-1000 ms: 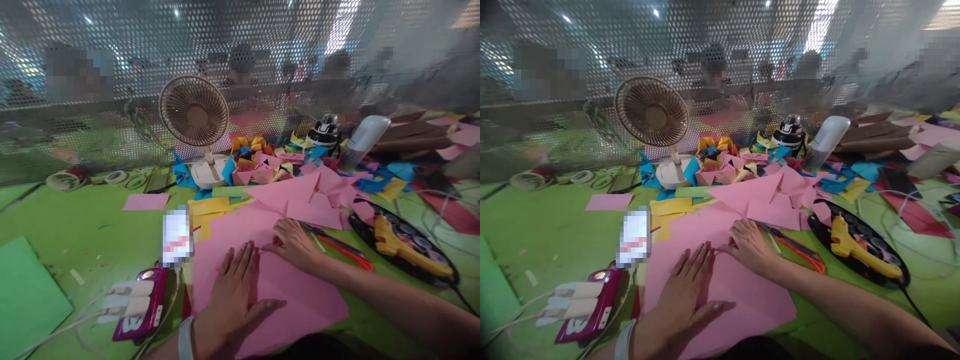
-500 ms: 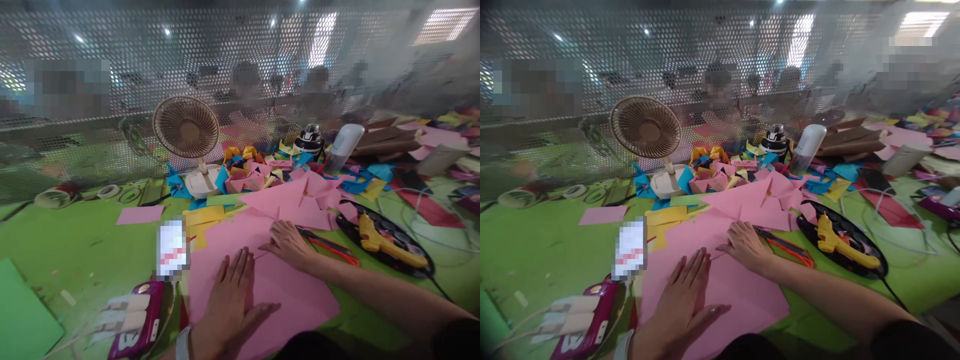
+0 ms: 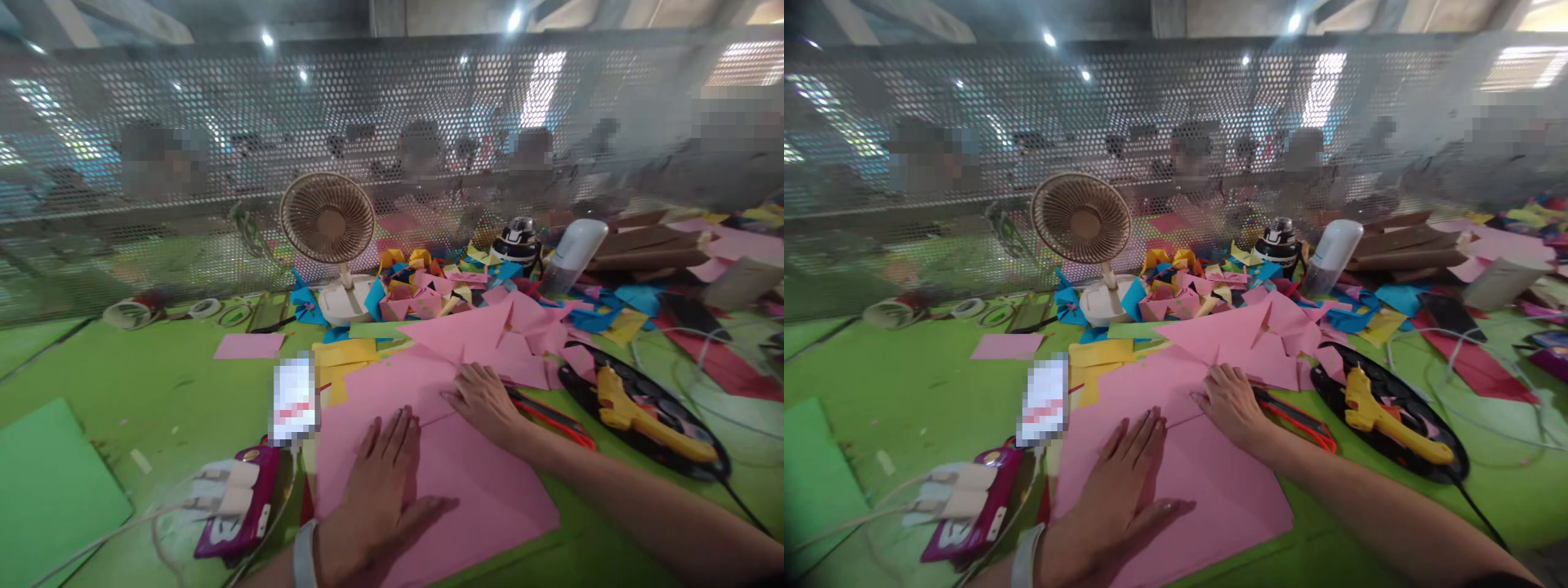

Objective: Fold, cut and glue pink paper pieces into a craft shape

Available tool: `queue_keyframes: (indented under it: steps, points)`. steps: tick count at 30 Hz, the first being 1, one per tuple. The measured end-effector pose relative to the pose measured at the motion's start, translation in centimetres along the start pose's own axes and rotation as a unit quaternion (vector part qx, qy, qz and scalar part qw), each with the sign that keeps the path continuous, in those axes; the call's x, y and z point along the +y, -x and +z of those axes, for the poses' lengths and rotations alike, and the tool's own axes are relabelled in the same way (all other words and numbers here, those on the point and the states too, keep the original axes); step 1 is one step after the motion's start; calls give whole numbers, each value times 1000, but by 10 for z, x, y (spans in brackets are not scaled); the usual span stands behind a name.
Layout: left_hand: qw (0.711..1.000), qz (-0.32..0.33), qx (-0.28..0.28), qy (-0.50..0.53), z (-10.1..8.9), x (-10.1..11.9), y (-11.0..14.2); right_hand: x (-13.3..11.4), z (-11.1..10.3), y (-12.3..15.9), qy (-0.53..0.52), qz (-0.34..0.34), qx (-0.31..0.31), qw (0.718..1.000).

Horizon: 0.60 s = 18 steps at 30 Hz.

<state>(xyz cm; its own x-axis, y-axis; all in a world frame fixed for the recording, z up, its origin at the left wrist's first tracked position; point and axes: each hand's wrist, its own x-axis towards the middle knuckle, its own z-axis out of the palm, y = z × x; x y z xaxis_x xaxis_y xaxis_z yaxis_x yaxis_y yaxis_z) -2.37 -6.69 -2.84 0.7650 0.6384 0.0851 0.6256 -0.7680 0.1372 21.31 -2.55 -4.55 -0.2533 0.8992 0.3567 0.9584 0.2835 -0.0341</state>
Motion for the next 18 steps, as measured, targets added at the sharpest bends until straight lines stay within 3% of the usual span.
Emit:
queue_keyframes:
  steps: [6,9,13,18]
  points:
    - [1000,-6,-3,14,-4,2,1,3,-9,2,7,3,42,999]
    - [1000,-3,14,18,-4,4,3,-11,-20,12,-59,-65,74,993]
    - [999,-10,33,29,-2,6,4,-31,-22,31,-109,-211,7,971]
    - [999,-23,11,36,-6,10,3,-32,-10,39,-113,-237,-51,964]
